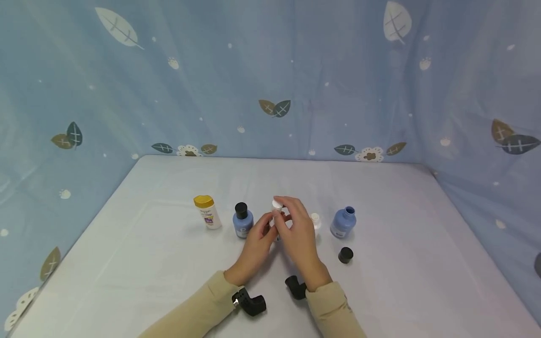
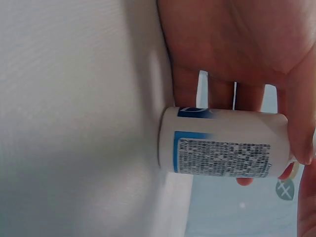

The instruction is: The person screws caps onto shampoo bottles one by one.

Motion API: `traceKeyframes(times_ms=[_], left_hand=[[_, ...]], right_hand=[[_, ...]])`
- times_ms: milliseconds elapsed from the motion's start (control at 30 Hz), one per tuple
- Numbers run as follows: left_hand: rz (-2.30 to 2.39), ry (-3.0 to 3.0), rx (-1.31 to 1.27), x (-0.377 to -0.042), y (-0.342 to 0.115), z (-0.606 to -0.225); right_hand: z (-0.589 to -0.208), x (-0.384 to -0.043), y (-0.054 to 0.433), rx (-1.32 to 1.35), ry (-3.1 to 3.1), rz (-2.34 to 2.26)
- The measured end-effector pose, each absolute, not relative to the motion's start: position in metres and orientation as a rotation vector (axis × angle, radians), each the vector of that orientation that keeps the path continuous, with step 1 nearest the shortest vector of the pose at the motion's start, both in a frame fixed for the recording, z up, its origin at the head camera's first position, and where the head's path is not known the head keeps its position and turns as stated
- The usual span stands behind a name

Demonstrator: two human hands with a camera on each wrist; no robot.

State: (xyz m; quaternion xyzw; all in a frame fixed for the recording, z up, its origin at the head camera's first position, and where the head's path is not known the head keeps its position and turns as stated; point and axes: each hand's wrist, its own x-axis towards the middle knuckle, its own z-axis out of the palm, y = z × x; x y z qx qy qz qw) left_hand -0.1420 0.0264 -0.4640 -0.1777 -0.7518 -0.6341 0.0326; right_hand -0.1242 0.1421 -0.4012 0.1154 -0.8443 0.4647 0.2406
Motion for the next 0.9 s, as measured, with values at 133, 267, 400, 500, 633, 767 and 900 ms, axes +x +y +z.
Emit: traceKeyframes(times_ms=[133,267,400,500,633,767,900], left_hand=[[-1.934,-2.331,-0.542,-0.143,0.026,-0.462],[-1.948,-2.330,-0.523,-0.139,0.026,-0.453],[-1.969,-2.343,-0.484,-0.129,0.024,-0.432],[-1.961,-2.357,-0.466,-0.125,0.024,-0.425],[-1.955,-2.354,-0.474,-0.125,0.023,-0.425],[-1.956,-2.352,-0.465,-0.124,0.022,-0.424],[-1.931,-2.362,-0.460,-0.124,0.022,-0.423]], right_hand=[[-0.402,-0.126,0.142,0.317,-2.298,1.271],[-0.404,-0.126,0.142,0.318,-2.263,1.311],[-0.408,-0.126,0.141,0.323,-2.263,1.315],[-0.409,-0.127,0.141,0.319,-2.282,1.288],[-0.410,-0.128,0.141,0.329,-2.283,1.275],[-0.413,-0.128,0.139,0.362,-2.294,1.251],[-0.414,-0.127,0.139,0.375,-2.296,1.237]])
